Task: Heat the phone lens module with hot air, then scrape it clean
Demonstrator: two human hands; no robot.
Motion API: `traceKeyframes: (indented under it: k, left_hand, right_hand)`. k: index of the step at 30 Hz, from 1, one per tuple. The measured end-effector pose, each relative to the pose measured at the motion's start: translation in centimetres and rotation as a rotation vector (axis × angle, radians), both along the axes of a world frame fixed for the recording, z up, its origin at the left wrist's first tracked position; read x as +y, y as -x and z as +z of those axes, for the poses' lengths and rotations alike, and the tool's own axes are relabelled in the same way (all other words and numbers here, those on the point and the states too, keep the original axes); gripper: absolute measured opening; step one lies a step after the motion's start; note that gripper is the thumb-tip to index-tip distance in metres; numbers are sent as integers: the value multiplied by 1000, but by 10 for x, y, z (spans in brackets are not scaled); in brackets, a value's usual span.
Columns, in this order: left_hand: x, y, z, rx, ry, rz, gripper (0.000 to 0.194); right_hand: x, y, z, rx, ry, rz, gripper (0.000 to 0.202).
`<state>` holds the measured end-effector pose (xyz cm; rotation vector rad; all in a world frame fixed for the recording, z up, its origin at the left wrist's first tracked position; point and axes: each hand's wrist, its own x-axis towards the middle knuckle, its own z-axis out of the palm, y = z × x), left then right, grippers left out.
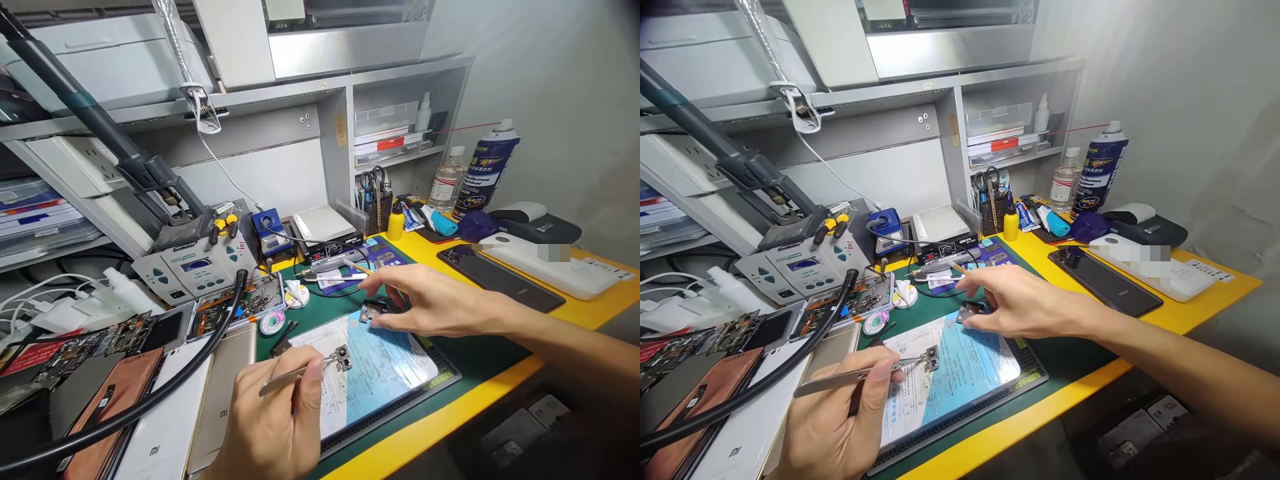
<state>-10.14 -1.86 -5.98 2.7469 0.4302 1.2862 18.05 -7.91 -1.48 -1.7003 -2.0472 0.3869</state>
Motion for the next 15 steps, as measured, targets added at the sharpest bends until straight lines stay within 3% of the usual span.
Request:
traceKeyframes:
  k: [7,15]
  left_hand:
    - [0,2,-3,4,-8,20,21]
    - [-1,1,-2,-4,-24,56,18]
  right_hand:
    - [-3,0,-7,-2,-30,10,33]
    - [-6,-2,-6,4,-15,-38,37]
